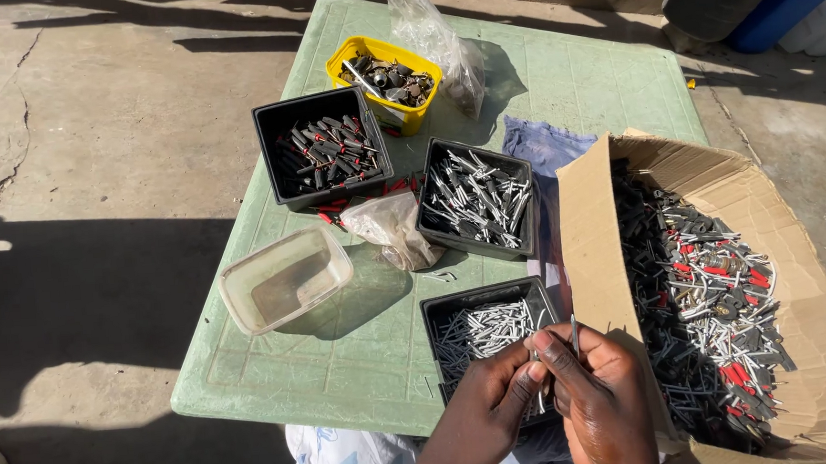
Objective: The person repeatedly picks metal fasteners from a cardboard box and places them into a small black tray on a green table. The hands handle the fasteners one by one, occasionally adjusting their orientation before placing them in the tray.
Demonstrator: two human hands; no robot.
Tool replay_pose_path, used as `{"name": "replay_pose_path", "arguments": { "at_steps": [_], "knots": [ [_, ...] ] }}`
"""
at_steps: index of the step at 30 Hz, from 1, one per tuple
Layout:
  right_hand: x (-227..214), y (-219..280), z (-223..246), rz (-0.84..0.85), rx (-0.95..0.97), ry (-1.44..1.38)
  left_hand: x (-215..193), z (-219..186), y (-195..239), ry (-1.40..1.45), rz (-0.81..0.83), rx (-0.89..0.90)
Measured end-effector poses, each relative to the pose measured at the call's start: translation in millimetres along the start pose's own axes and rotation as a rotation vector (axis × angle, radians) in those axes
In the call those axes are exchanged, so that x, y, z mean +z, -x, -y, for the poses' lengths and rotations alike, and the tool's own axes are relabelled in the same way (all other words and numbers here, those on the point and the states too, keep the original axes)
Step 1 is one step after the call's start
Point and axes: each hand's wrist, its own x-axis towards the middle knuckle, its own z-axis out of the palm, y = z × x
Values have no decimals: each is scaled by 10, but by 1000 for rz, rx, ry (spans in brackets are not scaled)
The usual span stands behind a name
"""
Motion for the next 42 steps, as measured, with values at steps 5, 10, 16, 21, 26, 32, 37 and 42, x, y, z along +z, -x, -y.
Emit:
{"name": "replay_pose_path", "arguments": {
  "at_steps": [5, 10, 16, 21, 26, 32, 37, 42],
  "knots": [
    [15, 45, -30, -12, -39, -71, 48, 3, 20, 192, -13, -125],
    [22, -10, -35, -25, 56, -105, 15, 89, -5, 561, -54, -229],
    [9, -49, -66, 19, 147, -29, -34, 253, 5, 837, -26, -247],
    [68, 19, -59, 15, -91, -15, 28, 115, -24, 744, 15, -123],
    [56, 74, -49, -35, -88, -53, 45, 108, -7, 537, -15, -130],
    [50, 100, 6, -11, -47, -81, 37, 192, -11, 624, -220, -232],
    [5, 64, -190, -48, -130, 100, 35, 349, -57, 883, -288, -241],
    [211, 193, -110, -233, -234, 290, 89, 460, -96, 987, -473, -195]
  ]
}}
